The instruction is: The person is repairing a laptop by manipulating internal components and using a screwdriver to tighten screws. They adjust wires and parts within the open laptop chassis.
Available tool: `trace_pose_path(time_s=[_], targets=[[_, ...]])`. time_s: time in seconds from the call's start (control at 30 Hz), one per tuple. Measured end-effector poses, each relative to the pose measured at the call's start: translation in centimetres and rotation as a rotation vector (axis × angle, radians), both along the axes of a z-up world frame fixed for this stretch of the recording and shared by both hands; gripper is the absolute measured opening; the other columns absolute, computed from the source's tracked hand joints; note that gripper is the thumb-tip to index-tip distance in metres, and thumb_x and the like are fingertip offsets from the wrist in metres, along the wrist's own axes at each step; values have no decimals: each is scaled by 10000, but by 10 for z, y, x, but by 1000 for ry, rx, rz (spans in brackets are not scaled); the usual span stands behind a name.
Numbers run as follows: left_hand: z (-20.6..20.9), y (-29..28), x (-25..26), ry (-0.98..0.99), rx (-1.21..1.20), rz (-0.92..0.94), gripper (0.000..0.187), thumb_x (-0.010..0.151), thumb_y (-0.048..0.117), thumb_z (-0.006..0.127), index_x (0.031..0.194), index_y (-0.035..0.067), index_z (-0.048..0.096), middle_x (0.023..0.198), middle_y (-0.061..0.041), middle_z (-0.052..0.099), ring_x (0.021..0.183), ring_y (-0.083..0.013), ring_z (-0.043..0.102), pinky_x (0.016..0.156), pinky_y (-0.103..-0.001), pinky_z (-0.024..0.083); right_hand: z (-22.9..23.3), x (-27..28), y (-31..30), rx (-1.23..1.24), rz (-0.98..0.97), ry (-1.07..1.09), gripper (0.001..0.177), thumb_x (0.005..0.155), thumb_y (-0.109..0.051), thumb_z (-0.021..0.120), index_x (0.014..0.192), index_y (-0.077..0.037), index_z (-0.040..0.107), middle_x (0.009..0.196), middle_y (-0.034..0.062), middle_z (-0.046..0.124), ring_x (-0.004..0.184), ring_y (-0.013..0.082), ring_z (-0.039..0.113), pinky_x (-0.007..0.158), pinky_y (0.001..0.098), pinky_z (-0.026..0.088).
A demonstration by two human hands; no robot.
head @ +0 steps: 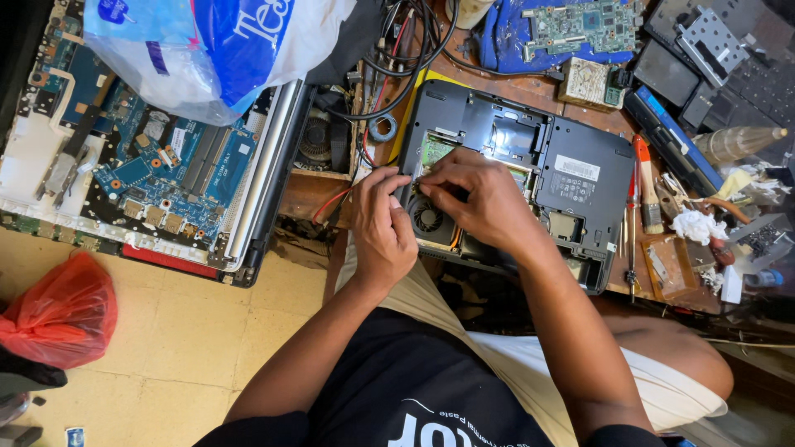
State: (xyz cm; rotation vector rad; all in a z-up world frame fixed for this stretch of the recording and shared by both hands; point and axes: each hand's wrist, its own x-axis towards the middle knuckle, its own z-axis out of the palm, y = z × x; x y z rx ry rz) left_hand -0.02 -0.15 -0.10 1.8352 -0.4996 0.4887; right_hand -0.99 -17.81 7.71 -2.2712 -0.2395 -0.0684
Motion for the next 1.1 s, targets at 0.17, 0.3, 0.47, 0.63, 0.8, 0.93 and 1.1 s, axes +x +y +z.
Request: trace_pose_path(time_s=[0.17, 0.3, 0.47, 0.63, 0.8, 0.93, 1.1], targets=[[-4, -1, 0, -4, 11, 10, 330, 1058, 25, 425, 1229, 100, 697, 1249, -124, 668, 1073, -387, 667, 991, -515, 530, -9, -18, 19, -127, -58, -64, 153, 980, -116, 744, 1078, -47, 838, 1092, 126, 728, 1010, 305, 734, 864, 403, 601], [-4, -3, 0, -13, 20, 31, 318, 1069, 39, 429, 1210, 105, 706, 1243, -118, 675, 1084, -381, 676, 1004, -502, 532, 2, -38, 39, -134, -147, -75, 386, 995, -70, 648, 1345, 63, 741, 1260, 218, 633, 1173, 405, 646, 1006, 500, 548], [-1, -4, -2, -2, -6, 13, 324, 1086, 53, 407, 1205, 104, 704, 1249, -121, 674, 1086, -396, 673, 1001, -518, 536, 6, -46, 39, 94, -97, 37, 649, 968, -162, 686, 1558, 62, 537, 1496, 300, 506, 1414, 535, 464, 1228, 626, 345], [1, -4, 1, -14, 19, 28, 320, 1099, 55, 412, 1206, 103, 710, 1248, -128, 676, 1100, -406, 671, 1007, -528, 533, -3, -49, 40, 180, -221, -9, 536, 960, -92, 683, 1451, 102, 593, 1530, 366, 457, 1395, 585, 517, 1179, 676, 420], [1, -2, -1, -2, 49, 15, 310, 1089, 76, 423, 1207, 113, 708, 1246, -104, 683, 1104, -381, 688, 1015, -504, 537, -12, -48, 50, 58, -220, -90, 408, 980, -85, 670, 1357, 65, 713, 1520, 320, 522, 1400, 555, 513, 1188, 636, 417], [11, 1, -1, -6, 68, -27, 310, 1088, 43, 416, 1221, 87, 692, 1240, -140, 672, 1099, -421, 680, 999, -526, 538, 4, -52, 38, 124, -188, -29, 445, 996, -107, 656, 1411, 51, 678, 1583, 322, 465, 1438, 561, 471, 1202, 666, 390], [10, 2, -1, -132, 274, 27, 248, 1074, 27, 536, 1265, 60, 691, 1346, -154, 637, 1194, -408, 653, 1034, -528, 513, 15, -66, -24, 218, -367, -190, 262, 1065, -41, 638, 1292, -56, 767, 1302, 183, 718, 1275, 419, 697, 1108, 540, 519]])
